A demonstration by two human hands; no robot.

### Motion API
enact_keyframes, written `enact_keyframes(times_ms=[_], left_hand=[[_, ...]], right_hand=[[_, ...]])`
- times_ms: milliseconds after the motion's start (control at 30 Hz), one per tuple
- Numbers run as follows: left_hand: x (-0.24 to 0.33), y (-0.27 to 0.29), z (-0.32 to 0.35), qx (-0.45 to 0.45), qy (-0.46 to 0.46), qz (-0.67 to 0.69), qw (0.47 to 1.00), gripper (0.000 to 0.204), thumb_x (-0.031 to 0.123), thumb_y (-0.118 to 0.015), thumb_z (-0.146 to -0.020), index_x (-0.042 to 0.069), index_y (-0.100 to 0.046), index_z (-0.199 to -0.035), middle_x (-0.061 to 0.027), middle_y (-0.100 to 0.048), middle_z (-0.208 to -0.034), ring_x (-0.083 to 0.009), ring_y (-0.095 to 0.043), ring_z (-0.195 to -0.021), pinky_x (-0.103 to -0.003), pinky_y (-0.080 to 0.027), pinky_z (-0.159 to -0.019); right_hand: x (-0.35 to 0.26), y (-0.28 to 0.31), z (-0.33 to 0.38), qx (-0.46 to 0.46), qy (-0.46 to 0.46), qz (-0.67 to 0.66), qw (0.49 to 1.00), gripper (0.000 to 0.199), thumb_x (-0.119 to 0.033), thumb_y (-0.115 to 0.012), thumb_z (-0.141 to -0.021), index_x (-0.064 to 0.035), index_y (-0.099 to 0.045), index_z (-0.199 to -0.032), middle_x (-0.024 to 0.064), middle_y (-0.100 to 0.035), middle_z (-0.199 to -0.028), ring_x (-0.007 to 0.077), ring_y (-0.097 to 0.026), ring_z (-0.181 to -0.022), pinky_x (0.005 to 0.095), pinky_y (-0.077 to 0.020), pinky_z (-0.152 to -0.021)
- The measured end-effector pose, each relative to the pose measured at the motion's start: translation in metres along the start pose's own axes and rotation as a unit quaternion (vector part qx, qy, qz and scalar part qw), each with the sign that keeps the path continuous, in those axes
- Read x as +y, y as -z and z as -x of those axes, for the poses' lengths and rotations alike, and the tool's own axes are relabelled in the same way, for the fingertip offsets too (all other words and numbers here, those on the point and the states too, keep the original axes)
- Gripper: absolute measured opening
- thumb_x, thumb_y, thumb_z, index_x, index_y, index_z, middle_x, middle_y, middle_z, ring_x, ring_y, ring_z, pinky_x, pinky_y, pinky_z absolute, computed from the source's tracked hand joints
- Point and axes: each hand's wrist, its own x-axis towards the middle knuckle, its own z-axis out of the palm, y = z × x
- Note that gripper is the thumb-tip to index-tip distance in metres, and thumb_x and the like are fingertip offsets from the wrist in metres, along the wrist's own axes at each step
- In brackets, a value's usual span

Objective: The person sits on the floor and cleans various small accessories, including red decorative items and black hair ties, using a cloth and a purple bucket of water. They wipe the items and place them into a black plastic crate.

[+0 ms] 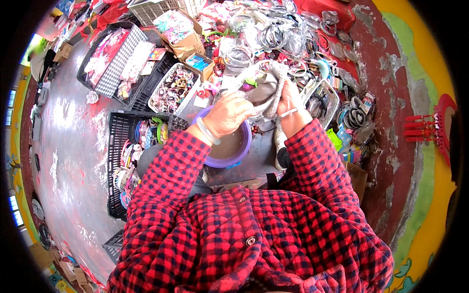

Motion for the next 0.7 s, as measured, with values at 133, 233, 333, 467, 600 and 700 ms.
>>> enact_keyframes(times_ms=[133, 233, 333, 467, 600, 700], left_hand=[[-0.002, -0.008, 0.004, 0.027, 0.071, -0.014, 0.997, 0.007, 0.008, -0.057, -0.078, 0.004, -0.059, -0.082, -0.0109, -0.055, -0.071, -0.0281, -0.052, -0.067, -0.037, -0.041, -0.064], [-0.008, -0.016, 0.008, 0.038, 0.166, -0.016, 0.985, 0.008, 0.005, -0.053, -0.078, 0.002, -0.059, -0.083, -0.0142, -0.055, -0.070, -0.0308, -0.053, -0.068, -0.038, -0.042, -0.064], [-0.009, -0.020, 0.010, 0.058, 0.209, -0.003, 0.976, 0.010, 0.006, -0.053, -0.078, 0.000, -0.059, -0.083, -0.0163, -0.056, -0.071, -0.0324, -0.055, -0.069, -0.038, -0.043, -0.063], [-0.009, -0.001, 0.000, 0.040, 0.163, 0.012, 0.986, 0.018, 0.020, -0.062, -0.076, 0.003, -0.059, -0.080, -0.0154, -0.058, -0.070, -0.0326, -0.056, -0.069, -0.040, -0.043, -0.060], [-0.022, 0.019, -0.001, 0.001, 0.038, -0.111, 0.993, 0.018, 0.020, -0.064, -0.073, 0.007, -0.060, -0.084, -0.0088, -0.059, -0.087, -0.0268, -0.055, -0.089, -0.039, -0.039, -0.082], [-0.022, 0.021, -0.004, -0.017, -0.002, -0.115, 0.993, 0.016, 0.017, -0.063, -0.073, 0.006, -0.060, -0.085, -0.0107, -0.057, -0.091, -0.0287, -0.053, -0.093, -0.039, -0.040, -0.083]], right_hand=[[0.029, -0.018, 0.013, 0.034, 0.019, 0.049, 0.998, 0.024, -0.021, -0.046, -0.087, -0.0014, -0.055, -0.097, 0.0153, -0.060, -0.083, 0.0260, -0.060, -0.069, 0.0387, -0.0515, -0.060], [0.060, -0.016, 0.005, 0.030, 0.098, 0.048, 0.994, 0.026, -0.019, -0.039, -0.088, -0.0025, -0.054, -0.100, 0.0127, -0.060, -0.086, 0.0251, -0.059, -0.076, 0.0381, -0.0490, -0.073], [0.062, -0.017, 0.008, 0.023, 0.075, 0.051, 0.996, 0.026, -0.017, -0.037, -0.088, -0.0018, -0.054, -0.100, 0.0118, -0.060, -0.089, 0.0244, -0.059, -0.080, 0.0368, -0.0475, -0.077], [0.038, -0.015, 0.004, -0.009, 0.038, 0.051, 0.998, 0.029, -0.020, -0.038, -0.089, 0.0010, -0.054, -0.102, 0.0144, -0.060, -0.094, 0.0263, -0.059, -0.085, 0.0391, -0.0479, -0.079], [0.004, -0.027, 0.017, -0.016, 0.021, 0.031, 0.999, 0.029, -0.022, -0.043, -0.090, 0.0010, -0.054, -0.104, 0.0160, -0.059, -0.101, 0.0284, -0.057, -0.091, 0.0421, -0.0469, -0.082], [-0.007, -0.013, 0.008, -0.029, 0.036, 0.046, 0.998, 0.026, -0.021, -0.050, -0.086, 0.0004, -0.056, -0.100, 0.0143, -0.061, -0.092, 0.0259, -0.060, -0.081, 0.0399, -0.0501, -0.074]])
